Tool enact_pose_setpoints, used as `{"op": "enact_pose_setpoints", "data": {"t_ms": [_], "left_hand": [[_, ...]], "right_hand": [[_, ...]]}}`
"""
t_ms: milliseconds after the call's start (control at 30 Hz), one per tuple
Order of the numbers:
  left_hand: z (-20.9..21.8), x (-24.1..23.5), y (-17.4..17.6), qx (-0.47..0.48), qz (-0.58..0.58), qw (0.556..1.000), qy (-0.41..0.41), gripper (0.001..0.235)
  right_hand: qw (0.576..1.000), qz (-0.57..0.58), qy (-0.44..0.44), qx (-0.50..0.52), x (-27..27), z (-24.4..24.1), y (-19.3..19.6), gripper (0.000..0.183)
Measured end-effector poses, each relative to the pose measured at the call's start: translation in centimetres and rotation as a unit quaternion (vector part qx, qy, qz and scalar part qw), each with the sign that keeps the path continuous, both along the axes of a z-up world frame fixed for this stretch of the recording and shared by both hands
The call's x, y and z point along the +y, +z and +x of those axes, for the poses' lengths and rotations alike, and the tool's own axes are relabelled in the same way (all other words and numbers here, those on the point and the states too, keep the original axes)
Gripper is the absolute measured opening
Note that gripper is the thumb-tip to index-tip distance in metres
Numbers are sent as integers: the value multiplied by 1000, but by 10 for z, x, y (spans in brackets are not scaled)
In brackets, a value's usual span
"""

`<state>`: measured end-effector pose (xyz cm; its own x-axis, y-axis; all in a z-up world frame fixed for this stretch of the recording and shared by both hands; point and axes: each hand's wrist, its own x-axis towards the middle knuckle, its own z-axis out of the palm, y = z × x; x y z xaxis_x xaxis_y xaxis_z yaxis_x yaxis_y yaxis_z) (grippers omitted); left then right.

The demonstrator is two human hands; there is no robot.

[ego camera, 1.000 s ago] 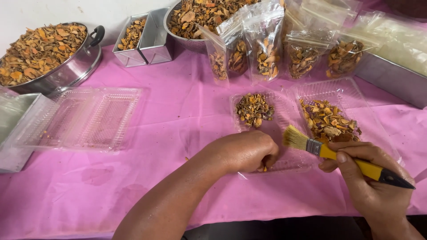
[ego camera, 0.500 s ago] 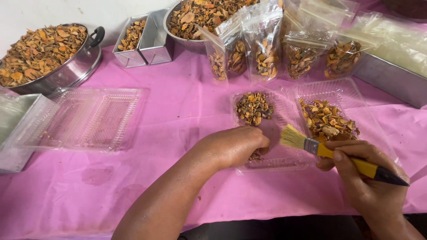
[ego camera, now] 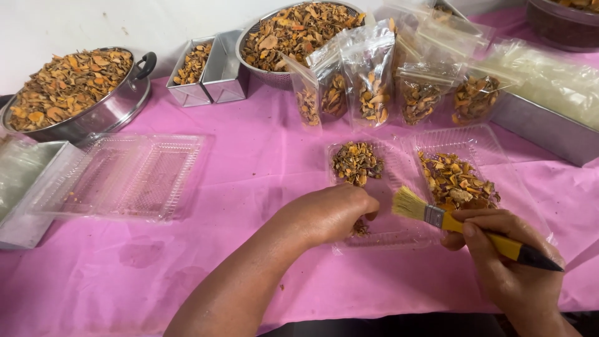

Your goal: Packaging dried tea leaves into small plastic containers using a brush and hands for sorting and placement.

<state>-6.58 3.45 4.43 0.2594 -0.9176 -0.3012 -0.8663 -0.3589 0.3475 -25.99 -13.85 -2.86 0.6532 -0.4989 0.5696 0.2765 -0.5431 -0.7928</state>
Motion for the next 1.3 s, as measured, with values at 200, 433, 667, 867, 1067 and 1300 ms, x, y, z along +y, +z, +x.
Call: {"op": "enact_pose_setpoints", "data": {"t_ms": [200, 433, 667, 867, 1067, 1300], "left_hand": [[-9, -4, 0, -16, 22, 999, 28, 16], [-13, -3, 8, 10, -46, 999, 19, 24], [-14, -7, -2, -40, 29, 999, 4, 18], [-14, -8, -13, -71, 19, 997, -14, 23], [-16, -6, -4, -33, 24, 999, -11, 21], [-16, -8, -9, -7, 28, 999, 14, 26]], "right_hand": [[1000, -16, -4, -1, 1, 0, 1, 9], [1000, -14, -1, 0, 4, -1, 3, 11], [1000, -8, -9, 2, 5, -1, 4, 8], [1000, -16, -20, 4, 6, -2, 4, 8], [1000, -18, -17, -5, 6, -2, 4, 7], [1000, 0, -20, -3, 6, -2, 2, 6]]}}
